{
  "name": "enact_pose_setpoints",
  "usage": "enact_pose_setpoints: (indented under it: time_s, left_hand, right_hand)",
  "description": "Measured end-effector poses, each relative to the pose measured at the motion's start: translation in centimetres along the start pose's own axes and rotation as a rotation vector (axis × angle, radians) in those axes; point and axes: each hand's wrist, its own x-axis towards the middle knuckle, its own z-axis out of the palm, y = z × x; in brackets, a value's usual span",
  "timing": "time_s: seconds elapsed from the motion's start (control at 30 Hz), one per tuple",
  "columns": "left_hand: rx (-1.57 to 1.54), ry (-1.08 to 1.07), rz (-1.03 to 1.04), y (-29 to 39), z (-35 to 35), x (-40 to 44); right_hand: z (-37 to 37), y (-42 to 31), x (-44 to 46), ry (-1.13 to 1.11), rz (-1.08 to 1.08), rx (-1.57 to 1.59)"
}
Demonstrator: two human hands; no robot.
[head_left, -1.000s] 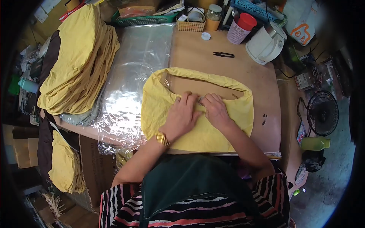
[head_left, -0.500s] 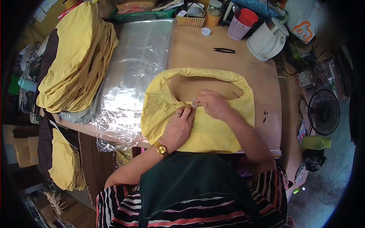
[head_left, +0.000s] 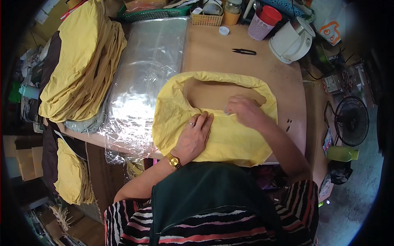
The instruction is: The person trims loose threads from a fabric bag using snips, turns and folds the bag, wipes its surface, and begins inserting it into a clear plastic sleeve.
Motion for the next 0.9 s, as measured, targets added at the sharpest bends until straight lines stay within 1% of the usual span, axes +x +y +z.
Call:
enact_pose_setpoints:
  time_s: [0.03,0.07,0.1,0.13,0.17,0.2,0.23,0.27,0.33,0.37,0.4,0.43,0.47,0.5,0.53,0.57,0.6,0.63,0.67,0.7,0.73,0.77,0.8,0.83,0.87,0.9]
  left_hand:
    - [0.002,0.005,0.001,0.4,-0.5,0.0]
    - [0.074,0.054,-0.007,0.9,-1.1,0.1]
    - [0.148,0.105,-0.011,1.2,-1.5,0.4]
    - [0.151,0.112,-0.005,1.3,-1.6,0.7]
    - [0.155,0.026,-0.048,1.4,-1.5,0.8]
    - [0.161,-0.061,-0.087,1.6,-1.5,0.8]
    - [0.168,-0.058,-0.079,1.7,-1.4,0.7]
    - [0.18,-0.045,-0.086,1.8,-1.2,0.6]
    - [0.199,-0.01,-0.077,1.7,-2.5,1.8]
    - [0.213,0.099,-0.124,1.4,-4.7,2.4]
    - [0.224,0.205,-0.173,0.6,-6.5,2.9]
    - [0.158,0.356,-0.209,-1.3,-8.0,3.6]
    - [0.09,0.508,-0.246,-3.6,-9.5,4.6]
    - [0.116,0.533,-0.232,-5.4,-10.2,5.6]
    - [0.143,0.556,-0.218,-7.1,-10.5,6.5]
    - [0.145,0.56,-0.214,-9.0,-9.9,7.1]
    - [0.044,0.364,-0.221,-11.0,-9.0,8.0]
    - [-0.056,0.165,-0.227,-11.8,-8.9,8.4]
    - [-0.053,0.169,-0.221,-12.6,-8.8,8.0]
    - [-0.04,0.221,-0.108,-12.8,-8.8,7.3]
    - [-0.028,0.269,0.004,-12.7,-8.7,6.5]
    - [-0.028,0.265,0.004,-12.6,-8.6,5.7]
    - [-0.046,0.258,-0.056,-12.3,-8.6,4.7]
    - [-0.066,0.249,-0.118,-11.9,-8.4,3.9]
    - [-0.068,0.244,-0.122,-11.7,-8.2,3.4]
    - [-0.072,0.305,-0.14,-11.6,-8.2,3.0]
  right_hand:
    - [-1.3,0.5,0.3,-0.078,0.093,-0.004]
    - [-2.5,0.8,1.0,-0.154,0.189,-0.009]
    - [-3.9,0.6,2.5,-0.027,0.301,0.07]
    - [-4.9,0.5,4.1,0.1,0.411,0.149]
    - [-5.1,1.4,5.5,0.102,0.411,0.145]
    - [-5.3,2.5,6.8,0.274,0.343,0.017]
    - [-5.2,2.6,7.6,0.447,0.271,-0.111]
    - [-4.4,1.9,7.6,0.462,0.269,-0.119]
    - [-3.2,-0.7,6.5,0.455,0.364,-0.174]
    - [-3.3,-1.7,5.3,0.468,0.366,-0.186]
    - [-3.5,-2.7,3.8,0.537,0.396,-0.449]
    - [-3.9,-2.4,2.3,0.557,0.466,-0.572]
    - [-4.2,-2.0,0.8,0.57,0.541,-0.691]
    - [-4.4,-0.3,-1.2,0.537,0.659,-0.665]
    - [-4.4,1.0,-2.6,0.544,0.658,-0.667]
    - [-4.4,2.3,-3.8,0.425,0.732,-0.588]
    - [-4.8,3.0,-4.4,0.308,0.801,-0.508]
    - [-5.2,3.0,-5.0,0.317,0.8,-0.512]
    - [-5.5,2.9,-5.5,0.319,0.733,-0.468]
    - [-5.6,2.7,-6.0,0.317,0.667,-0.423]
    - [-6.0,2.2,-6.6,0.319,0.669,-0.422]
    - [-6.6,1.5,-7.1,0.334,0.605,-0.372]
    - [-6.8,1.1,-7.6,0.347,0.544,-0.321]
    - [-6.7,1.0,-7.9,0.342,0.55,-0.316]
    - [-6.6,0.9,-8.0,0.375,0.499,-0.322]
    - [-6.5,1.0,-8.0,0.412,0.445,-0.329]
